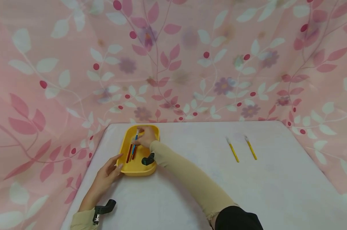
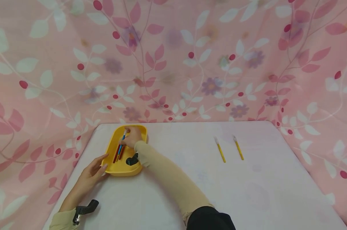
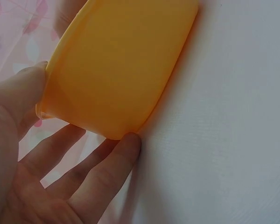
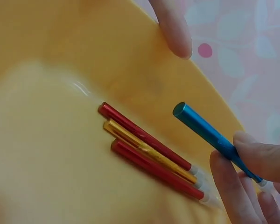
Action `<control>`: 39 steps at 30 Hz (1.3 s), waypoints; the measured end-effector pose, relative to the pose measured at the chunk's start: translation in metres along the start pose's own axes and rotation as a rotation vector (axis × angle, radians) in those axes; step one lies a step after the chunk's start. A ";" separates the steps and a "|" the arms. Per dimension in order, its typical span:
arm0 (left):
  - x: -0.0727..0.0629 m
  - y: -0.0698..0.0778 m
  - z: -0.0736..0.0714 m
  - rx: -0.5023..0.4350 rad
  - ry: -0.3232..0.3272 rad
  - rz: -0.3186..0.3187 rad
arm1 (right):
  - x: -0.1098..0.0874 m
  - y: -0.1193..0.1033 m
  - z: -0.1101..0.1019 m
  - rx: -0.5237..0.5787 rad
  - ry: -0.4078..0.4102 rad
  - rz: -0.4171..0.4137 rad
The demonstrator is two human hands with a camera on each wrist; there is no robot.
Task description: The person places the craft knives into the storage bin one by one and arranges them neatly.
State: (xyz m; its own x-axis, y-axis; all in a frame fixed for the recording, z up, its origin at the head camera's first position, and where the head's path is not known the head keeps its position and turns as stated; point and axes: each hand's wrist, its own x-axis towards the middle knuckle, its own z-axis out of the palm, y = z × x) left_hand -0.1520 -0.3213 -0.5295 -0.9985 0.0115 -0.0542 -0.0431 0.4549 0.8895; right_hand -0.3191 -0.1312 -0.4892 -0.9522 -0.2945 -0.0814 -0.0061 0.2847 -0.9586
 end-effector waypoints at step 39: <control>0.002 -0.005 0.000 -0.029 0.004 -0.042 | 0.032 0.018 0.031 -0.112 -0.057 0.030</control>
State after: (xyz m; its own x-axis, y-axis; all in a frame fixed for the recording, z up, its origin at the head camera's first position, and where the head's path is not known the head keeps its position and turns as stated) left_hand -0.1536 -0.3234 -0.5339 -0.9959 -0.0105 -0.0898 -0.0856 0.4292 0.8991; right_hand -0.3400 -0.1640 -0.5178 -0.9335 -0.3351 -0.1277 -0.0156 0.3936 -0.9192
